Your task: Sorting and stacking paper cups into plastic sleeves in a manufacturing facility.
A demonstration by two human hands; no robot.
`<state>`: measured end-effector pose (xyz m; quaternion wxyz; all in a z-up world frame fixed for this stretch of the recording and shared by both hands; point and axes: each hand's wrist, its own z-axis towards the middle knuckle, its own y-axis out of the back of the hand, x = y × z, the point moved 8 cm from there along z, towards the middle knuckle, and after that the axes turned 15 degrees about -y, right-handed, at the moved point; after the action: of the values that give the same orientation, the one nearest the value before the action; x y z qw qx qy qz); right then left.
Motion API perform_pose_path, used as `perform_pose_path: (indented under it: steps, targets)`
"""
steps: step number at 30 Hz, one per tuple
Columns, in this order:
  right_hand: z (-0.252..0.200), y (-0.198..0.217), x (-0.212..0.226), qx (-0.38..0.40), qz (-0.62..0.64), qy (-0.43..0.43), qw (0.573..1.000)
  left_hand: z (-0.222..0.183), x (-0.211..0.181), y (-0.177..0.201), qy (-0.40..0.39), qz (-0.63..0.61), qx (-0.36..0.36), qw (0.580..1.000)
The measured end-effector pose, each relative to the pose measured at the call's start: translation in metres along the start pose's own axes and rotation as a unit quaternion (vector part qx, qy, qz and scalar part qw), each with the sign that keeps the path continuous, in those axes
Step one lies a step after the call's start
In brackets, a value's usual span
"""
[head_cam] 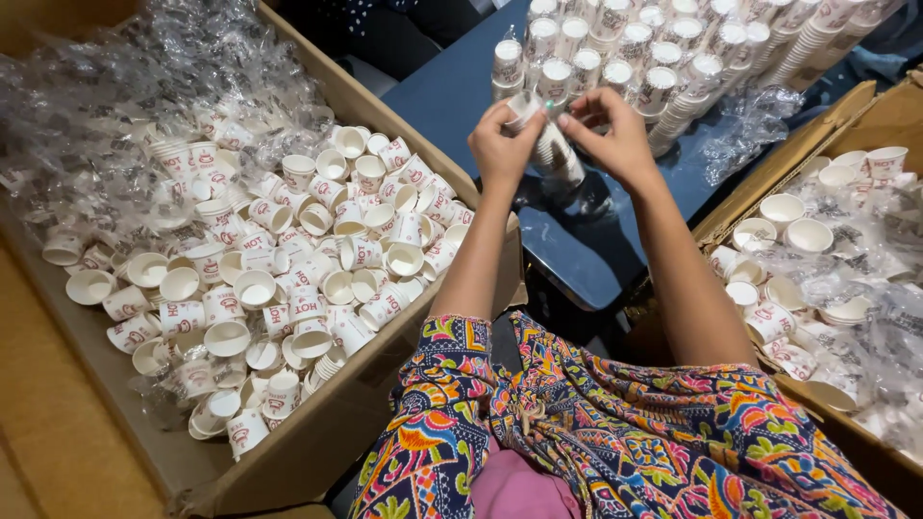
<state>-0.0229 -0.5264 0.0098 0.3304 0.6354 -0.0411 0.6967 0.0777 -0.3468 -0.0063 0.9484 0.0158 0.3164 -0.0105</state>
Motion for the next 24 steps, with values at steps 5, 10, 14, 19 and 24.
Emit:
perform_pose_path:
  steps: [5,10,14,19,24]
  targets:
    - [-0.024,-0.007,0.015,0.063,-0.082,0.012,0.995,-0.033,0.093,-0.006,0.258,-0.186,-0.148,0.937]
    - [-0.031,-0.005,0.030,0.047,-0.105,0.039,0.993,-0.030,0.078,-0.003,0.364,-0.317,-0.193,0.854]
    - [-0.030,0.013,0.042,-0.021,-0.092,0.122,0.988,-0.041,0.090,-0.027,0.428,-0.345,-0.071,0.833]
    - [-0.035,0.041,0.050,-0.030,-0.040,0.138,0.989,-0.044,0.085,-0.039,0.438,-0.331,0.008,0.836]
    - [-0.028,0.081,0.031,-0.048,0.135,0.110,0.984,-0.040,0.086,-0.034,0.452,-0.332,-0.012,0.828]
